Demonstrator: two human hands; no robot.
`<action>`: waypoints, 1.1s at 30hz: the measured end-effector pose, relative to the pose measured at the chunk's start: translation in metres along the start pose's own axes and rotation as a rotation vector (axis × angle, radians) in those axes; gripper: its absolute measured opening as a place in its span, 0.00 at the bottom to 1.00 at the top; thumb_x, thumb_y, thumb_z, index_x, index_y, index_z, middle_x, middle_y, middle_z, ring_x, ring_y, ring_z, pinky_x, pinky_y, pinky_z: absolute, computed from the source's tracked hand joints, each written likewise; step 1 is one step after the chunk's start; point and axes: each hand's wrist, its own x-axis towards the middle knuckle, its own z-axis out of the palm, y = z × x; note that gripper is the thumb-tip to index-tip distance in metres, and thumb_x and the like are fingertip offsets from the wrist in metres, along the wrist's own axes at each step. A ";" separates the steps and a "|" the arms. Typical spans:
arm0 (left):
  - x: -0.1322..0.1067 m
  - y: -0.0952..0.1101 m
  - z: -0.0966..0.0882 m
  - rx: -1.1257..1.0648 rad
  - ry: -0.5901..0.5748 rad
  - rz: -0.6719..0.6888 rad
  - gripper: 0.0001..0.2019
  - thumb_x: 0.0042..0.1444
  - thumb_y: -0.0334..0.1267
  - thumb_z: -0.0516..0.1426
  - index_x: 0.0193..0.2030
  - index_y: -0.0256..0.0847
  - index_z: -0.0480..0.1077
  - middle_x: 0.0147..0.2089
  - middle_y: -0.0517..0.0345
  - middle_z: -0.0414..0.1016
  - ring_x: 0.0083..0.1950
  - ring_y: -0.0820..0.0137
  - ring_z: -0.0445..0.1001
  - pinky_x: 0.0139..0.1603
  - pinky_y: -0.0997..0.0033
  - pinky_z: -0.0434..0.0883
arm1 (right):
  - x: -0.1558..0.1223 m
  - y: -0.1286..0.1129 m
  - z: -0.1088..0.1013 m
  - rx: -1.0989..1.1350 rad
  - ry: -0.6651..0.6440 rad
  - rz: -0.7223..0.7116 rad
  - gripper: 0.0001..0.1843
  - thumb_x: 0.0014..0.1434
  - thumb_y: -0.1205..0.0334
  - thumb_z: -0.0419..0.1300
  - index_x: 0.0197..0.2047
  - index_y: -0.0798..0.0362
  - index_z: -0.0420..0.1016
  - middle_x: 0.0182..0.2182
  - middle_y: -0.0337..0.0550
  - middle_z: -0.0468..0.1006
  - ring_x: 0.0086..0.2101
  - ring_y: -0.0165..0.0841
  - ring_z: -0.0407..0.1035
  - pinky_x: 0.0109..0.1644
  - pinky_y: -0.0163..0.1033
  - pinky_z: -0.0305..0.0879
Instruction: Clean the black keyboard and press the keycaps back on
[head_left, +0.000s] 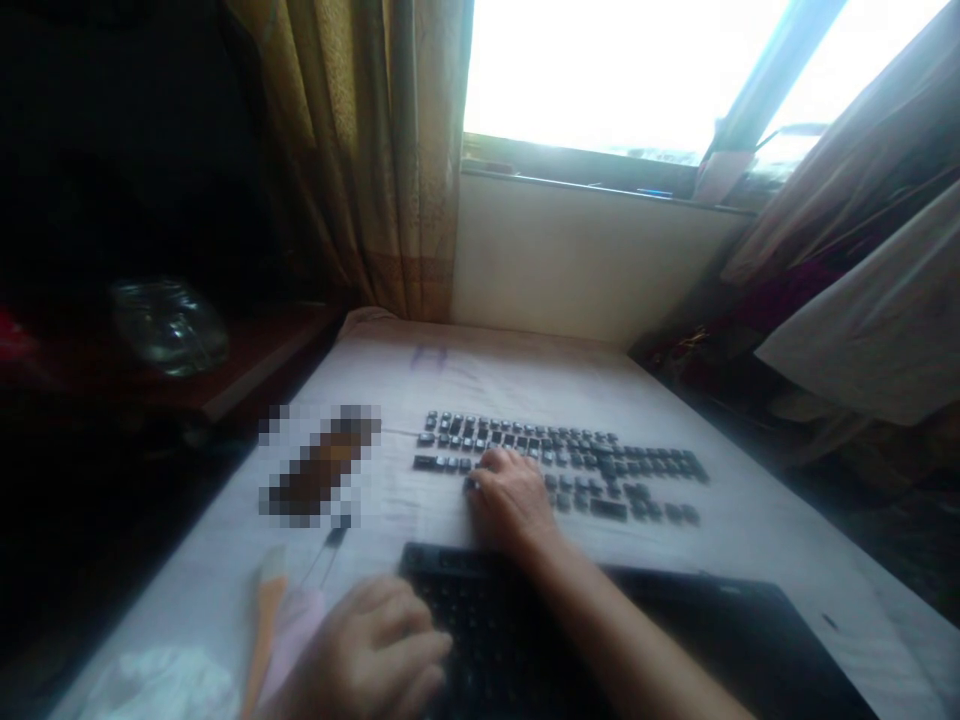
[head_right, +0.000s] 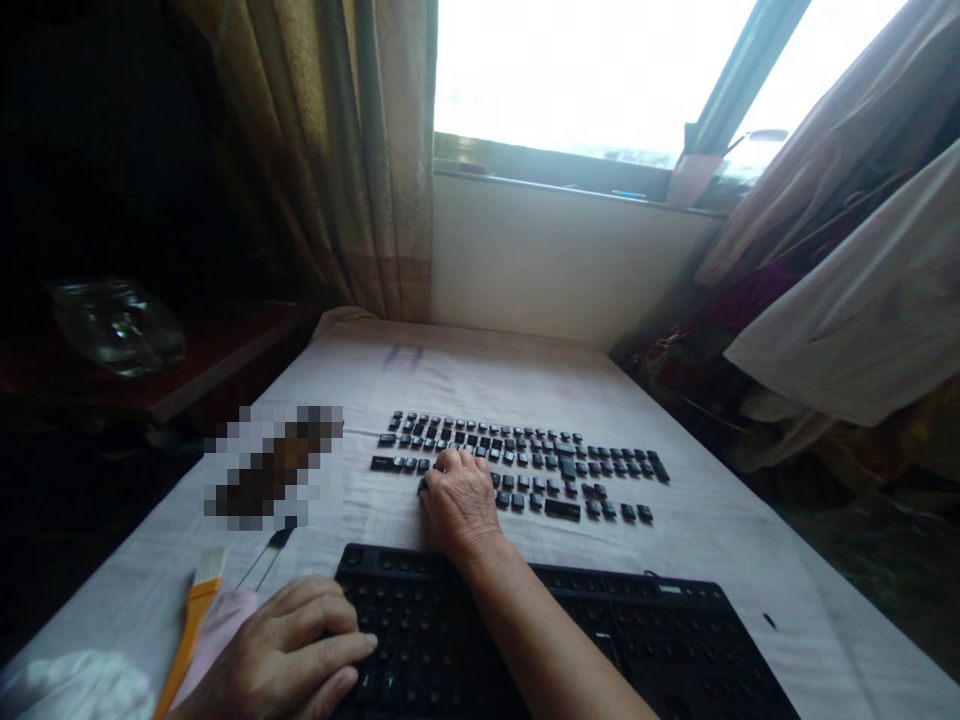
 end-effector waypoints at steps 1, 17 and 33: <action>0.000 0.000 0.000 0.003 -0.001 0.001 0.11 0.68 0.32 0.50 0.44 0.42 0.75 0.32 0.57 0.71 0.36 0.69 0.72 0.38 0.72 0.74 | 0.000 0.000 0.000 0.003 0.006 -0.002 0.07 0.61 0.63 0.63 0.38 0.50 0.84 0.47 0.49 0.79 0.47 0.43 0.70 0.50 0.46 0.63; -0.001 0.002 0.002 -0.011 -0.014 0.011 0.11 0.67 0.31 0.50 0.46 0.40 0.74 0.36 0.55 0.74 0.39 0.68 0.72 0.43 0.67 0.73 | -0.075 0.005 -0.023 0.337 0.171 -0.088 0.07 0.58 0.70 0.64 0.40 0.52 0.78 0.41 0.48 0.80 0.43 0.41 0.74 0.47 0.45 0.72; 0.003 0.021 0.003 0.025 -0.087 0.126 0.09 0.66 0.34 0.53 0.47 0.40 0.75 0.38 0.55 0.76 0.41 0.66 0.72 0.48 0.62 0.74 | -0.148 -0.012 -0.026 0.586 0.025 -0.109 0.09 0.56 0.72 0.61 0.40 0.51 0.76 0.39 0.46 0.79 0.38 0.37 0.74 0.41 0.42 0.72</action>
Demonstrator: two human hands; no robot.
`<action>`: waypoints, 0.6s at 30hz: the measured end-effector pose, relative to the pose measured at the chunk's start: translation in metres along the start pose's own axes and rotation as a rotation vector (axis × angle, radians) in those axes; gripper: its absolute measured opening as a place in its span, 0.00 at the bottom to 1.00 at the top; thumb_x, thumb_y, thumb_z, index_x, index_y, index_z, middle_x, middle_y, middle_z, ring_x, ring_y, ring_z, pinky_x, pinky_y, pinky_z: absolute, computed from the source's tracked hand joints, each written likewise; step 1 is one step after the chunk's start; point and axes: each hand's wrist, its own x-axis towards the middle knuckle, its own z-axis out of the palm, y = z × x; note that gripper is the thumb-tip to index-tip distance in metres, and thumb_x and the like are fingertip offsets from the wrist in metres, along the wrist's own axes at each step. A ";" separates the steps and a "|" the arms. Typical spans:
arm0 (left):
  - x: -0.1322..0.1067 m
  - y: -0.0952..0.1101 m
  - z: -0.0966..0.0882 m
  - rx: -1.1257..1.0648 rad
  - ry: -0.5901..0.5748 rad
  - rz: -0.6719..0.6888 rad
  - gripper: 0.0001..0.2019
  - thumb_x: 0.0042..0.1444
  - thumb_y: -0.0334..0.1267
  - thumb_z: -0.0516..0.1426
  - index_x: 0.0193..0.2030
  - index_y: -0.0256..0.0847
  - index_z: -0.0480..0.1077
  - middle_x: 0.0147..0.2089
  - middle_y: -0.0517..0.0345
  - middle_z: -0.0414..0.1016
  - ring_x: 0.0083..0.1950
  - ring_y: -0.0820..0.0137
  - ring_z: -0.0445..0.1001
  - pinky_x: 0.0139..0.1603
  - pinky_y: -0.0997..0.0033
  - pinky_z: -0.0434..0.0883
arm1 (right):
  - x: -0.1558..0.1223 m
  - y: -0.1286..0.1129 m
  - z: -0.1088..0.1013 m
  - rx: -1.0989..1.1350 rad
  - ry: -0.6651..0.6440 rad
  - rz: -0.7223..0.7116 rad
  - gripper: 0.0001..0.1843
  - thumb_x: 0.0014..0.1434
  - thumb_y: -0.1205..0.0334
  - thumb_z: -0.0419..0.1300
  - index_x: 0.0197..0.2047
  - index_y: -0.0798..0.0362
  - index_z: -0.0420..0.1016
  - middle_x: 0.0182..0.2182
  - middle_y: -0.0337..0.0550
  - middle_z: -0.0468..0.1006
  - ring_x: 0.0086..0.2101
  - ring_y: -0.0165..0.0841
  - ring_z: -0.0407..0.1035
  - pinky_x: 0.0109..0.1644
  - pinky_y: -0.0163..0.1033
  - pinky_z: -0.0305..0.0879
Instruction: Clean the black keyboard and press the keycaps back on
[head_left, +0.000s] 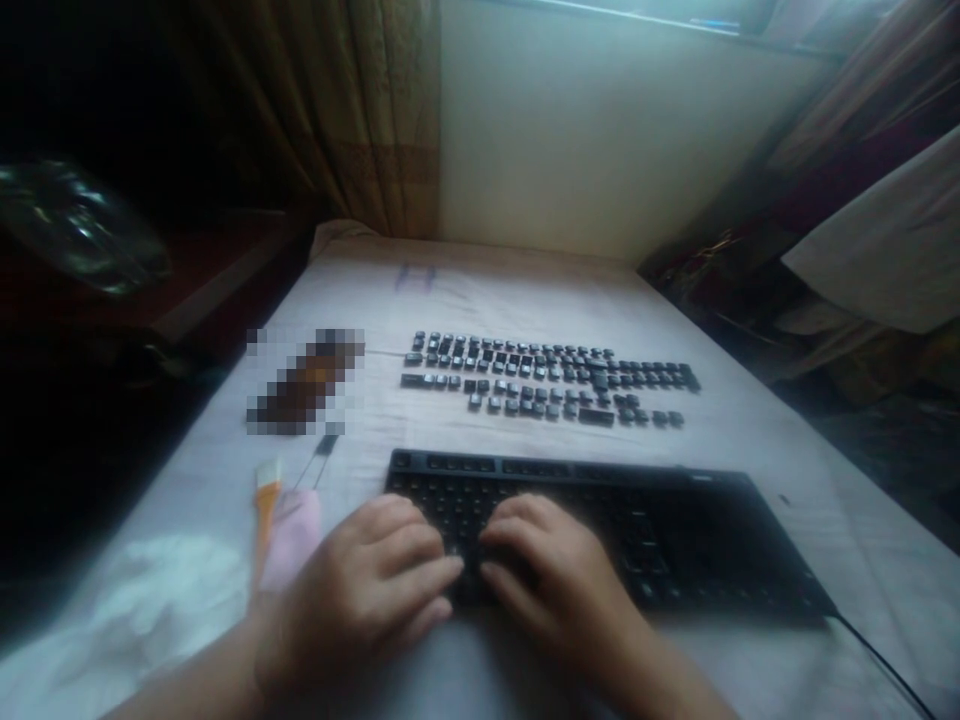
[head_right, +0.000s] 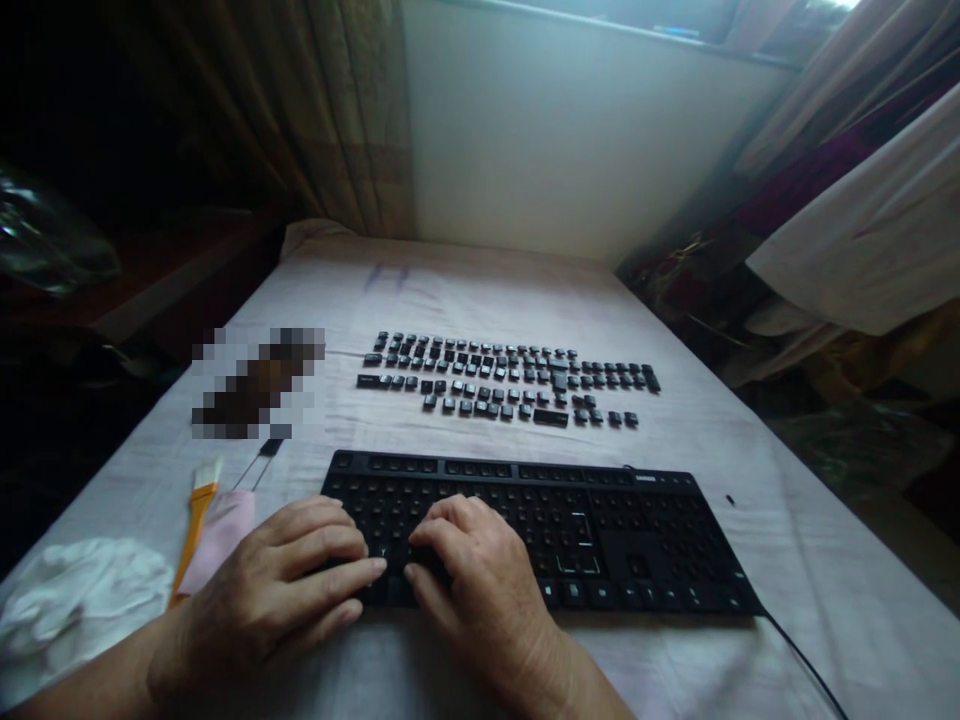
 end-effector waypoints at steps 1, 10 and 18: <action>0.000 0.001 0.001 -0.004 -0.013 0.009 0.09 0.66 0.34 0.54 0.48 0.40 0.75 0.38 0.55 0.76 0.41 0.66 0.73 0.49 0.61 0.74 | 0.000 0.000 0.000 -0.004 -0.001 -0.002 0.09 0.56 0.72 0.61 0.40 0.51 0.76 0.39 0.46 0.79 0.38 0.37 0.74 0.41 0.41 0.72; -0.001 0.003 0.005 0.002 -0.101 0.000 0.13 0.69 0.40 0.51 0.52 0.40 0.74 0.42 0.52 0.75 0.45 0.62 0.72 0.51 0.56 0.74 | 0.004 -0.001 0.002 -0.006 -0.020 -0.003 0.09 0.55 0.72 0.64 0.39 0.50 0.78 0.37 0.43 0.80 0.36 0.36 0.74 0.38 0.39 0.69; -0.002 0.002 0.005 -0.012 -0.129 -0.014 0.12 0.67 0.39 0.53 0.54 0.41 0.73 0.43 0.52 0.75 0.46 0.62 0.72 0.54 0.55 0.73 | 0.004 -0.001 0.002 -0.012 -0.016 -0.008 0.08 0.56 0.71 0.63 0.38 0.51 0.78 0.36 0.43 0.80 0.36 0.35 0.73 0.38 0.38 0.69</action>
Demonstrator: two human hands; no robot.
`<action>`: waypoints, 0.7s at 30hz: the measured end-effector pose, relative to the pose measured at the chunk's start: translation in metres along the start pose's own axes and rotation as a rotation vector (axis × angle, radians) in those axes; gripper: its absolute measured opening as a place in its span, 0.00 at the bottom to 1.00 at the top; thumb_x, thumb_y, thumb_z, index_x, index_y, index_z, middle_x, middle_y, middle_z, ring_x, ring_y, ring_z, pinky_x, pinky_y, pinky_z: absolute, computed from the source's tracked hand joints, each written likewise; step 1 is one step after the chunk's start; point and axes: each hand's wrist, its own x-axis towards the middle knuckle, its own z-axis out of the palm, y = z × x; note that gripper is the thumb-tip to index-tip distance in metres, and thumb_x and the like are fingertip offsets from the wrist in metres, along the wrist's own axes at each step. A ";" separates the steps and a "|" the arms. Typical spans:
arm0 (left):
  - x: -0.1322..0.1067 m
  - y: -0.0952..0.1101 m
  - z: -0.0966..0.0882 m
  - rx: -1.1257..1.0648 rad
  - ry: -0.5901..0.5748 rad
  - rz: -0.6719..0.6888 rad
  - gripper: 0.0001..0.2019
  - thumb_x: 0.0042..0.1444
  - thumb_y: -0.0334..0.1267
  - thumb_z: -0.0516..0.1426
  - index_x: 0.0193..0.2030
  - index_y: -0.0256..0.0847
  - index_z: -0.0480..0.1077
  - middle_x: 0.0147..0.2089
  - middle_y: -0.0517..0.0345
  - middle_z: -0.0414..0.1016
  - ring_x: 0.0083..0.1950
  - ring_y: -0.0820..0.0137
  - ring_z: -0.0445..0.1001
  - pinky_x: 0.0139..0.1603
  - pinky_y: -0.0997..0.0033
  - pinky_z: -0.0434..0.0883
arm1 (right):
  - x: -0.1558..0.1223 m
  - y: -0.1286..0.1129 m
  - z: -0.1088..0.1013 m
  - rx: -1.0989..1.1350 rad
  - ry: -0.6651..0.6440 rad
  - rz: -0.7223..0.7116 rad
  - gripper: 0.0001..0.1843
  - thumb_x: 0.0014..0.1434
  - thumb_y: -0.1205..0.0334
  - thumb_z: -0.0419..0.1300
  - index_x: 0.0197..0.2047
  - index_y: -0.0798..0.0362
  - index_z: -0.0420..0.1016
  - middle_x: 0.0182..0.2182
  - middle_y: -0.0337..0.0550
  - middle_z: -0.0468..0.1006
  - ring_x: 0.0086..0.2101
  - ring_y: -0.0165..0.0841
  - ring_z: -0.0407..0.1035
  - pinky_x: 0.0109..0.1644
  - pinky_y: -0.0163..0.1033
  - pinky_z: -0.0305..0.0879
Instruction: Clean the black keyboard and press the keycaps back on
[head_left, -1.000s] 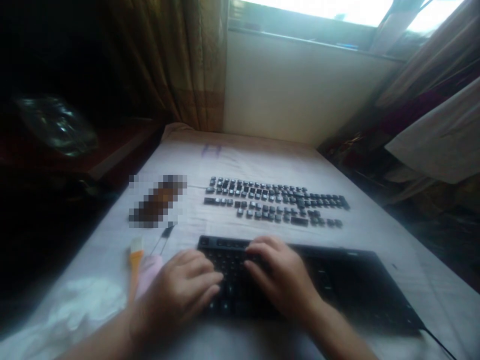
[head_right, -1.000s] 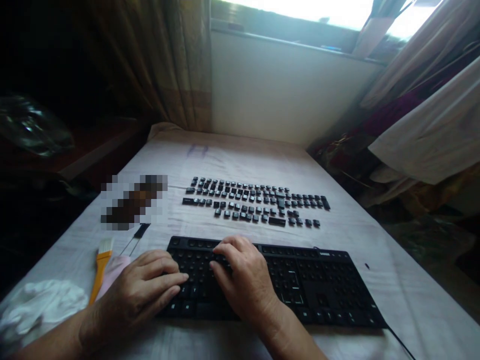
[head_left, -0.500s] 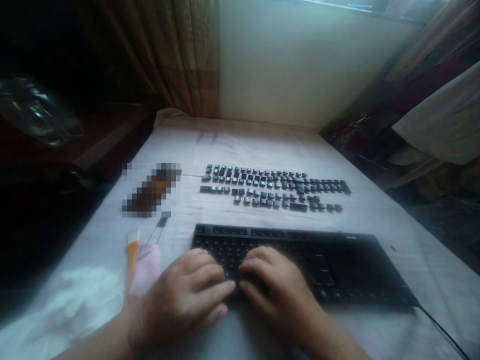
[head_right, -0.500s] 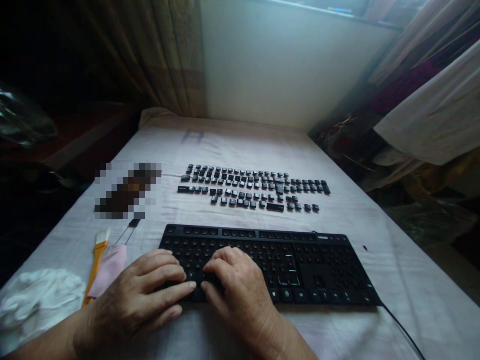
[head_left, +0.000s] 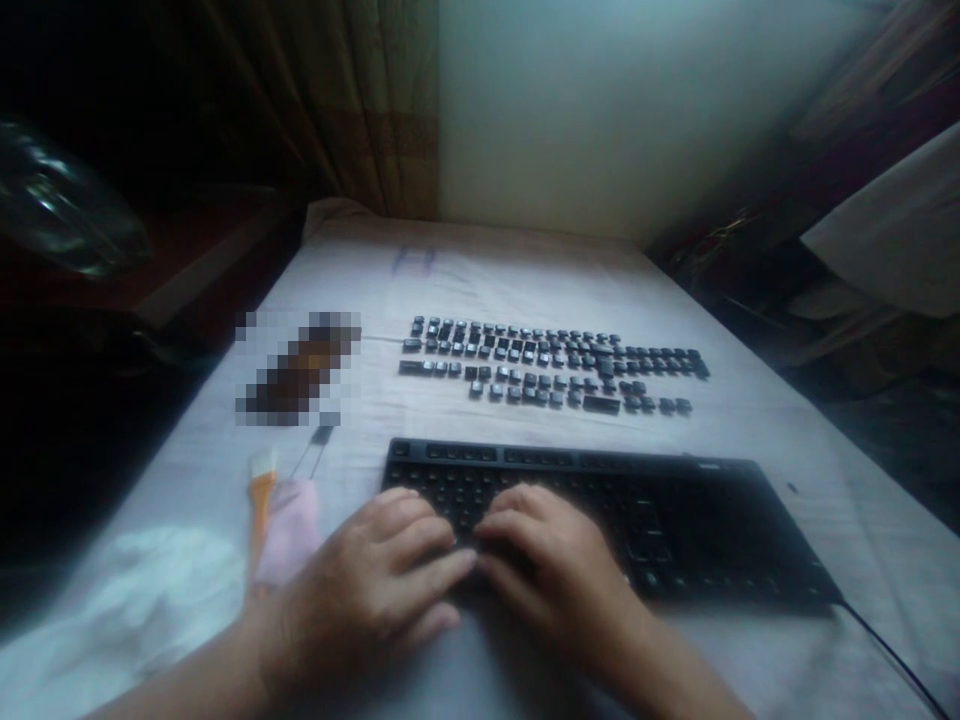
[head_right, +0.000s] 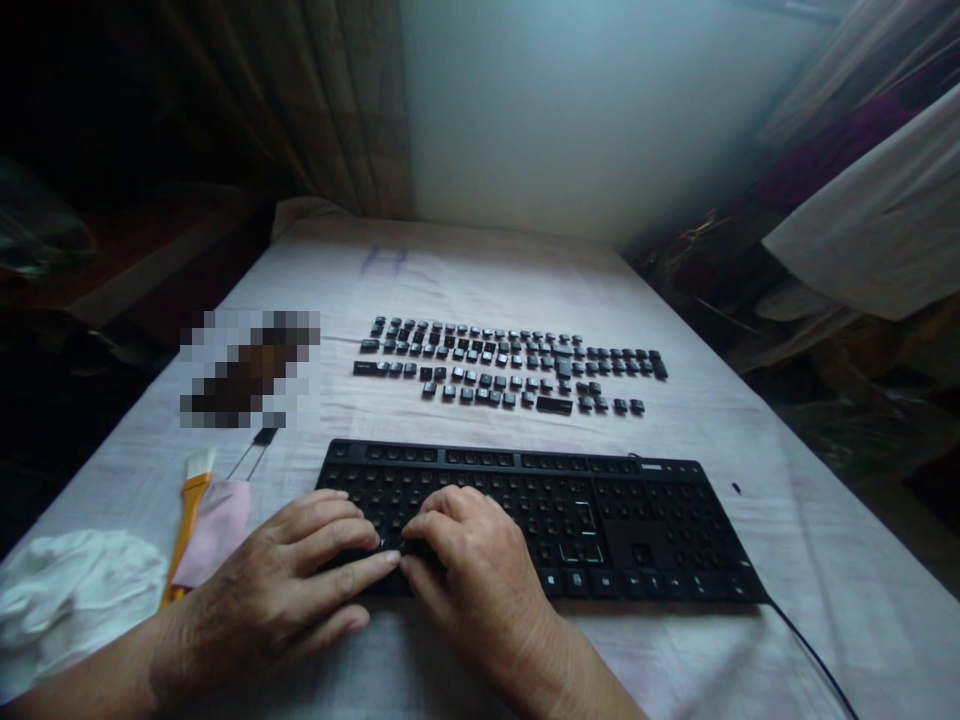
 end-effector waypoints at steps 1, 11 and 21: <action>0.000 0.000 0.000 -0.001 0.004 0.001 0.12 0.67 0.39 0.54 0.54 0.41 0.73 0.43 0.52 0.75 0.46 0.62 0.72 0.54 0.55 0.73 | 0.000 0.000 0.000 -0.001 -0.004 -0.001 0.08 0.56 0.71 0.63 0.39 0.50 0.78 0.36 0.43 0.80 0.36 0.35 0.74 0.38 0.38 0.69; 0.000 0.000 0.001 0.001 0.017 -0.001 0.12 0.69 0.39 0.51 0.53 0.40 0.73 0.42 0.53 0.76 0.46 0.63 0.72 0.53 0.57 0.72 | 0.001 0.001 -0.002 0.026 0.007 -0.008 0.09 0.55 0.73 0.64 0.38 0.51 0.80 0.35 0.42 0.81 0.35 0.35 0.75 0.38 0.37 0.70; 0.000 0.002 0.001 0.025 0.012 0.002 0.13 0.69 0.39 0.50 0.52 0.40 0.73 0.42 0.52 0.76 0.47 0.62 0.72 0.55 0.55 0.73 | 0.001 0.003 -0.001 0.075 0.013 -0.004 0.08 0.58 0.72 0.63 0.38 0.51 0.82 0.34 0.42 0.81 0.34 0.34 0.74 0.38 0.37 0.70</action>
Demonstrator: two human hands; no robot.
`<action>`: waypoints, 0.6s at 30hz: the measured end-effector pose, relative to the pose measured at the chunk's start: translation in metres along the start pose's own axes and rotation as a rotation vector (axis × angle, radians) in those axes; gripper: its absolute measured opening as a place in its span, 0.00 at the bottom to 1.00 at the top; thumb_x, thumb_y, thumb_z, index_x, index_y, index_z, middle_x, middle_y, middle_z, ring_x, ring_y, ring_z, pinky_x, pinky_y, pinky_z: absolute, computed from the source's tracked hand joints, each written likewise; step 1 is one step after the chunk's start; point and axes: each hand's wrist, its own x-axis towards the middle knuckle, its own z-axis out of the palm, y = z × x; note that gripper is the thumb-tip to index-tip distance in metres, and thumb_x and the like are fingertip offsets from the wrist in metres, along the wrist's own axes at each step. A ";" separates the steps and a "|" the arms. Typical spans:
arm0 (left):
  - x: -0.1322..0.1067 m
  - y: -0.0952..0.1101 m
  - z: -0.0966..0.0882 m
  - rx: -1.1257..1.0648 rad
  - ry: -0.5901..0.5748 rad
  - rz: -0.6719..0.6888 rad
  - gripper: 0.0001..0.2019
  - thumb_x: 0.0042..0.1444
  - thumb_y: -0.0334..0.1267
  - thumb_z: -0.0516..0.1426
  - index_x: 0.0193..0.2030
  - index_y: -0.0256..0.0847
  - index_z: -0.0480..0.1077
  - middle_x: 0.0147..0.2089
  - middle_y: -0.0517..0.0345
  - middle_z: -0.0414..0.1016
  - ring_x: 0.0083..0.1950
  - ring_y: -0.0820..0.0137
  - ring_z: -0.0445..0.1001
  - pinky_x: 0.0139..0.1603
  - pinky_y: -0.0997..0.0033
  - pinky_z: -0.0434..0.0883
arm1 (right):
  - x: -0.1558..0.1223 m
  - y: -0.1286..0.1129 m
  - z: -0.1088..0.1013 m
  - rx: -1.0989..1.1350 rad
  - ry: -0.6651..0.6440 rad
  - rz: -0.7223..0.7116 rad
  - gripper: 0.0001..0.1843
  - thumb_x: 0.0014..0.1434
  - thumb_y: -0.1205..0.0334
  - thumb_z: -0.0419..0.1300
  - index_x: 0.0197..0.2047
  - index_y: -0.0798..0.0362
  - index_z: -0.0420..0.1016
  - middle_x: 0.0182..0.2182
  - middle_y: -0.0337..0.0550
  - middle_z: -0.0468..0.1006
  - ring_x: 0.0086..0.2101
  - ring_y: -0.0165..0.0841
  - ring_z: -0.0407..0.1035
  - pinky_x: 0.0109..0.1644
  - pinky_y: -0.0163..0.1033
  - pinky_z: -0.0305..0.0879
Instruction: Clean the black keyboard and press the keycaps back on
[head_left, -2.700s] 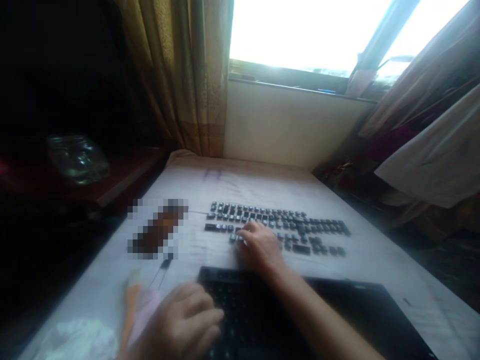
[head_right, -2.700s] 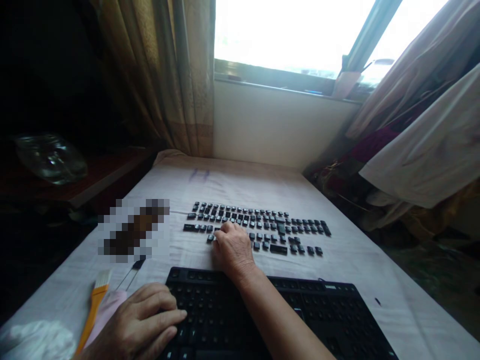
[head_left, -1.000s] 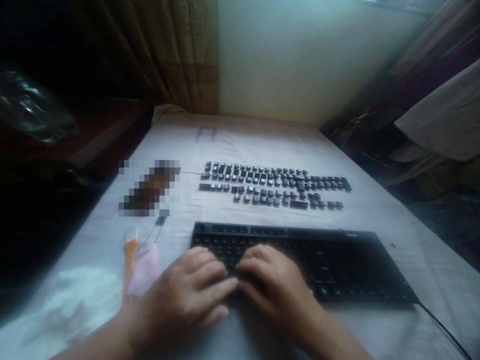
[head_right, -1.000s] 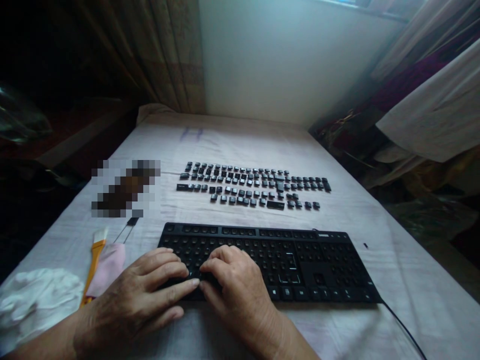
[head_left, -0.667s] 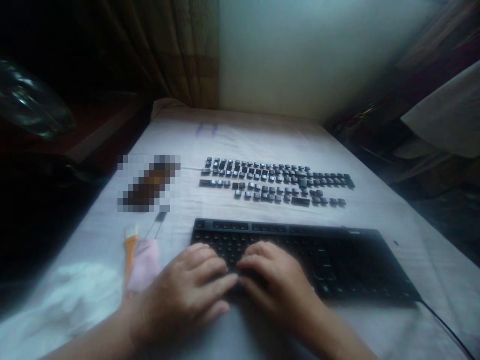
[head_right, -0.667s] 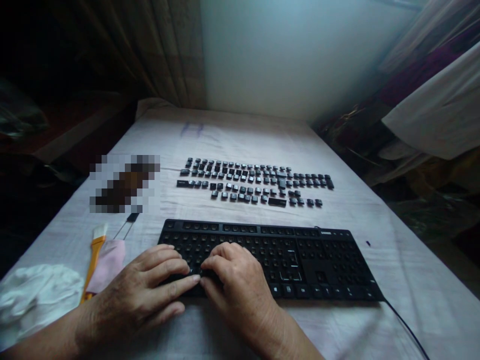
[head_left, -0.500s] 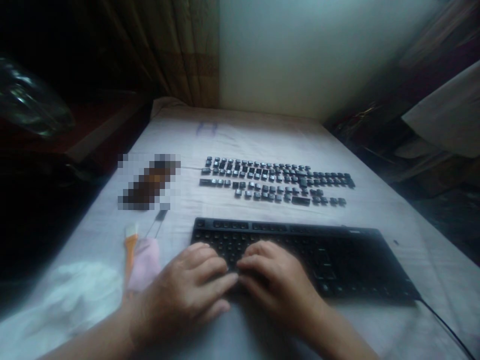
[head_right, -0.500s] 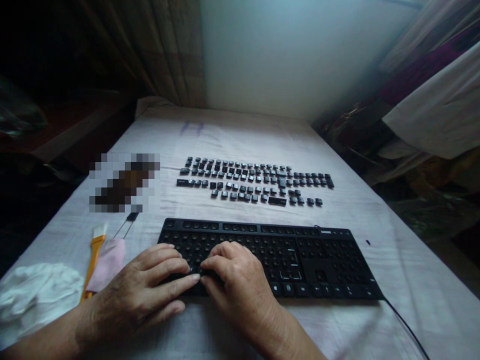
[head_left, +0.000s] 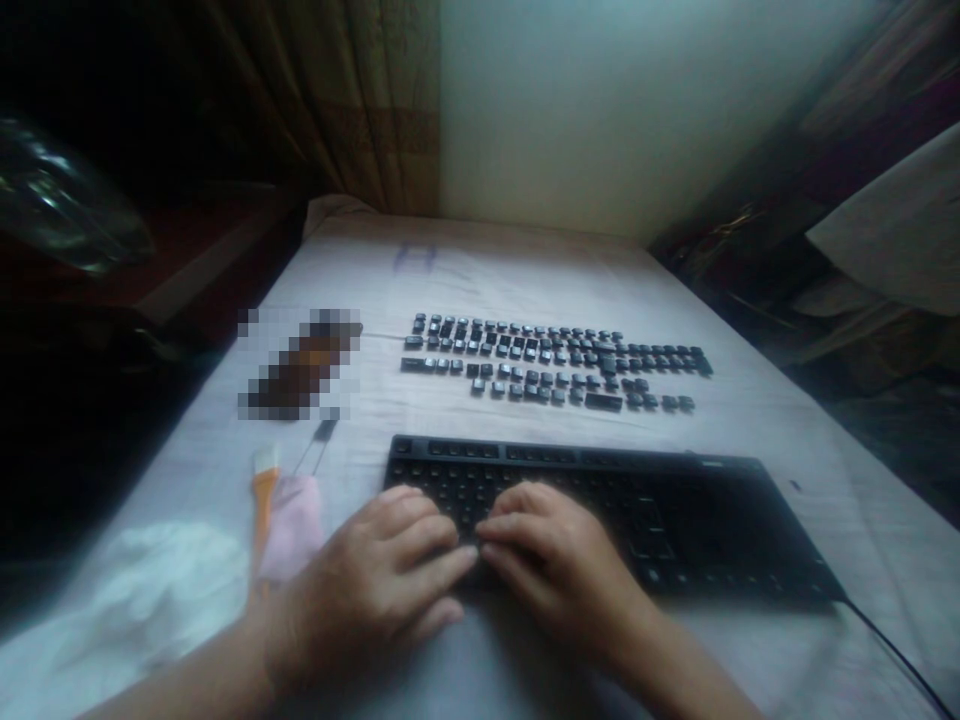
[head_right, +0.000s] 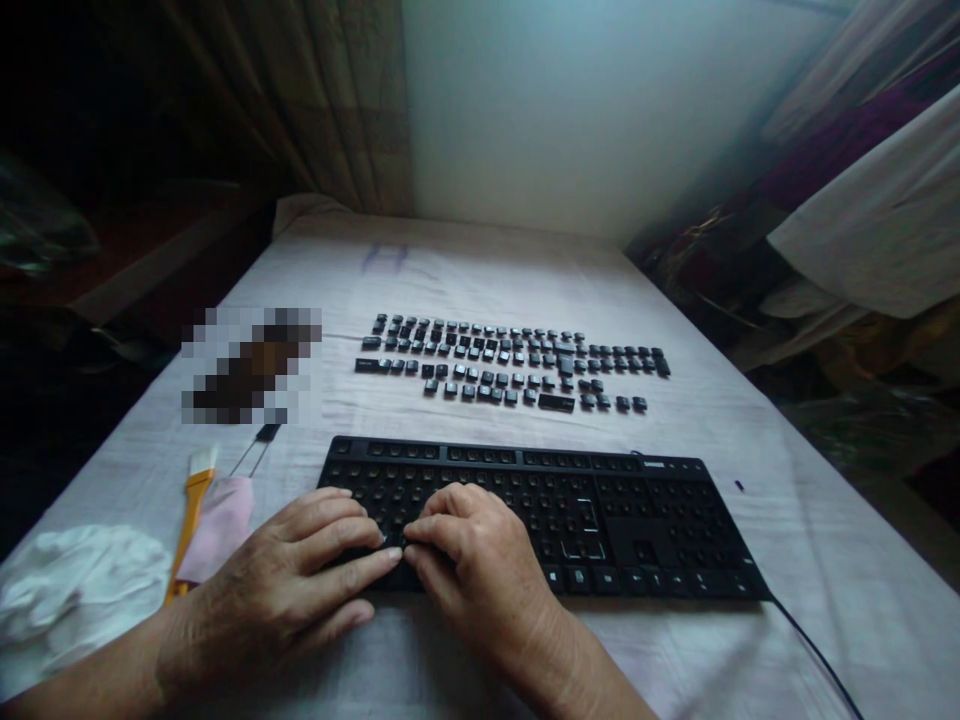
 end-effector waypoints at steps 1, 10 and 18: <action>0.000 0.000 0.000 0.006 0.003 0.006 0.13 0.69 0.38 0.51 0.52 0.40 0.73 0.42 0.52 0.76 0.47 0.62 0.72 0.55 0.55 0.73 | 0.000 0.000 0.000 0.011 0.004 0.001 0.08 0.60 0.72 0.62 0.38 0.51 0.82 0.34 0.42 0.81 0.34 0.33 0.74 0.37 0.37 0.69; 0.000 -0.001 0.001 0.005 0.030 0.008 0.11 0.68 0.39 0.52 0.50 0.40 0.74 0.41 0.53 0.76 0.45 0.64 0.72 0.52 0.58 0.74 | 0.004 0.000 0.002 0.062 0.037 0.069 0.08 0.58 0.74 0.62 0.32 0.53 0.80 0.31 0.42 0.80 0.33 0.33 0.74 0.37 0.35 0.69; 0.002 0.002 0.001 -0.002 0.048 0.010 0.13 0.70 0.38 0.49 0.49 0.39 0.74 0.41 0.54 0.76 0.45 0.64 0.72 0.54 0.58 0.72 | 0.005 -0.001 0.001 0.063 0.035 0.057 0.09 0.58 0.74 0.61 0.30 0.53 0.79 0.30 0.42 0.79 0.32 0.32 0.73 0.36 0.35 0.67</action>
